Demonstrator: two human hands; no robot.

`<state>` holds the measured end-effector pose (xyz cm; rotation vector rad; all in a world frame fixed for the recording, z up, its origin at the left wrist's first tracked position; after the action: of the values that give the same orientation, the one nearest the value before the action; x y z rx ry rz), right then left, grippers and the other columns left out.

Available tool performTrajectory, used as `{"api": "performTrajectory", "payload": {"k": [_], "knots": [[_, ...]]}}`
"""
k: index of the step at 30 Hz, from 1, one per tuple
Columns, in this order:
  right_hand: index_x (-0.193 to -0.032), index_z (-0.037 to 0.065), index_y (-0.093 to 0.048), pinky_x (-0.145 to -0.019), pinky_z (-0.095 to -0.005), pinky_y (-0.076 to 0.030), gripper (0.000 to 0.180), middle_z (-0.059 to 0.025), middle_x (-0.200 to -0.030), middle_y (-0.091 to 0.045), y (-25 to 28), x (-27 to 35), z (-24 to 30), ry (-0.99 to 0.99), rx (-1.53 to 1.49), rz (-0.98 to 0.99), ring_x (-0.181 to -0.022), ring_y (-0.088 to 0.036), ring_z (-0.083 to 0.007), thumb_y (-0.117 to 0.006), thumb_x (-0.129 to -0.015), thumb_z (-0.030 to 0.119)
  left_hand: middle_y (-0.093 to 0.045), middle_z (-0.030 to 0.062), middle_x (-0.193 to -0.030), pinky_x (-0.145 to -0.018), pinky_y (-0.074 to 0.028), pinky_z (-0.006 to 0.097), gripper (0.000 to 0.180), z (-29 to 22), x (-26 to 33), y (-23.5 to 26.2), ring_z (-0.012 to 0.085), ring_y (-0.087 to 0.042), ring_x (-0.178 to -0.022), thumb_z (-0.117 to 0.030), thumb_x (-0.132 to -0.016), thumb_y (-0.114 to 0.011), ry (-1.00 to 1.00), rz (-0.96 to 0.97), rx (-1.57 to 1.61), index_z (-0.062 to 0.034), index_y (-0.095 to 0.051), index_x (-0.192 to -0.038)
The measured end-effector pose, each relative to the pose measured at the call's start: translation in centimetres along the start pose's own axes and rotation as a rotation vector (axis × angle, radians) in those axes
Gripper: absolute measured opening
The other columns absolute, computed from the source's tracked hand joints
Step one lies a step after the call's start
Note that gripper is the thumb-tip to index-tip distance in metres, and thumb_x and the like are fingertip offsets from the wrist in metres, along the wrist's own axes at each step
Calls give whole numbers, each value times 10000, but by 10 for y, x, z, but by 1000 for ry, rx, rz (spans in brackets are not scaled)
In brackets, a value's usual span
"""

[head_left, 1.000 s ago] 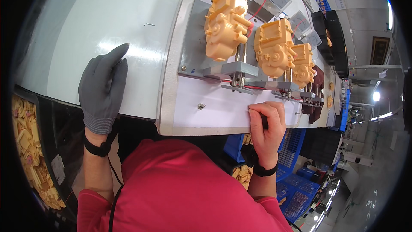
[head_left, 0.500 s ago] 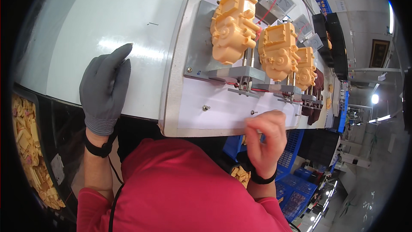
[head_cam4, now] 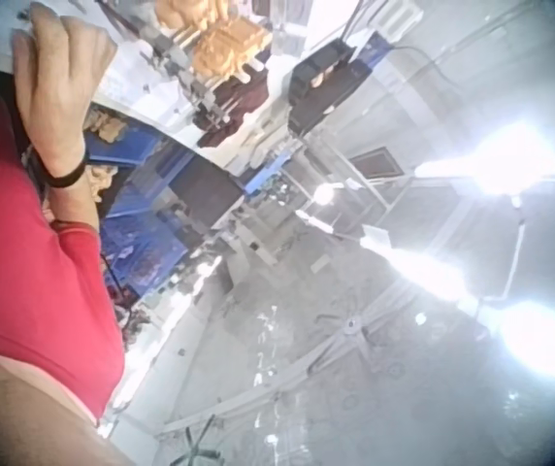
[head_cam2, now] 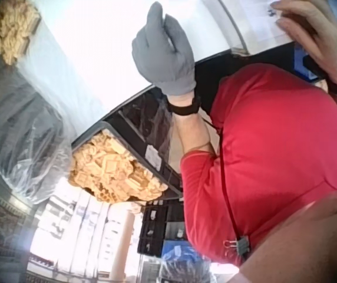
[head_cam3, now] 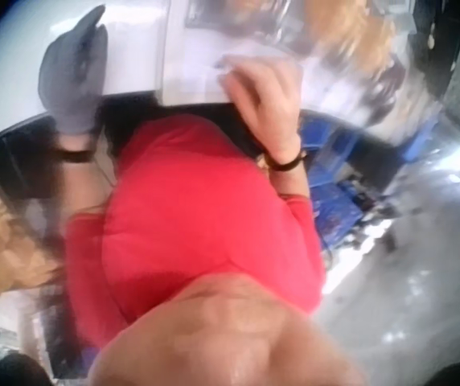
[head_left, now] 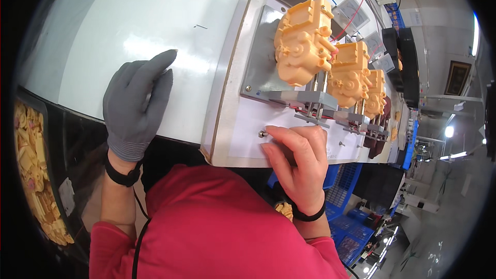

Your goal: The person picks up beige plastic components from a bin and places them into a testing jig on a white table. They manipulate the parts and the jig's levers, seemingly to secure or test the components. The person repeats this process, handling multiple units one by one.

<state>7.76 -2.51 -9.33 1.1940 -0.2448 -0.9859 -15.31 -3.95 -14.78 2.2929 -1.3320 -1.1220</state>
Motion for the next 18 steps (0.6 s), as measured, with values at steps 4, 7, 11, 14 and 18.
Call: {"api": "performTrajectory", "payload": {"k": [4, 7, 11, 14, 18], "knots": [[-1043, 113, -692, -734, -345, -385, 329, -9, -870, -606, -2, 0, -1, -7, 15, -8, -778, -542, -203, -820, -742, 89, -638, 72, -789, -632, -469, 331, 319, -1, 0, 1, 218, -574, -682, 26, -822, -676, -28, -7, -19, -72, -695, -1125], [-1038, 116, -693, -735, -347, -386, 321, -10, -875, -608, -4, -1, -1, -13, 18, -9, -776, -541, -206, -821, -745, 88, -638, 70, -789, -630, -469, 335, 315, -2, 0, 2, 224, -575, -679, 18, -819, -684, -42, -16, -33, -73, -696, -1121], [-1031, 119, -697, -736, -347, -386, 307, -12, -883, -611, -6, -1, -1, -23, 16, -9, -784, -541, -209, -818, -751, 82, -640, 71, -792, -630, -470, 335, 319, -2, 0, 2, 229, -580, -682, 11, -820, -687, -44, -11, -26, -79, -692, -1126], [-1026, 121, -700, -735, -348, -385, 299, -12, -878, -607, -6, 0, -2, -34, 7, -19, -790, -541, -207, -815, -753, 76, -642, 72, -795, -632, -472, 334, 324, -4, 0, 3, 230, -583, -684, 10, -820, -686, -51, -9, -36, -83, -688, -1131], [-1027, 123, -703, -732, -347, -384, 300, -8, -860, -593, -7, 0, -2, -29, -2, -38, -787, -537, -202, -814, -752, 72, -639, 68, -792, -629, -470, 336, 327, -5, 0, 3, 229, -581, -681, 10, -822, -683, -74, -21, -45, -83, -685, -1135]]}}
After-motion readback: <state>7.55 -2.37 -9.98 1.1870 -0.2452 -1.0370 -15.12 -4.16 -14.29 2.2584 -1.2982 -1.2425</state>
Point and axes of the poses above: each hand's wrist, its own x-axis away from the middle knuckle, its own y-axis out of the back of the hand, z = x × y, the point moved 10 cm from there along -x, towards the middle knuckle
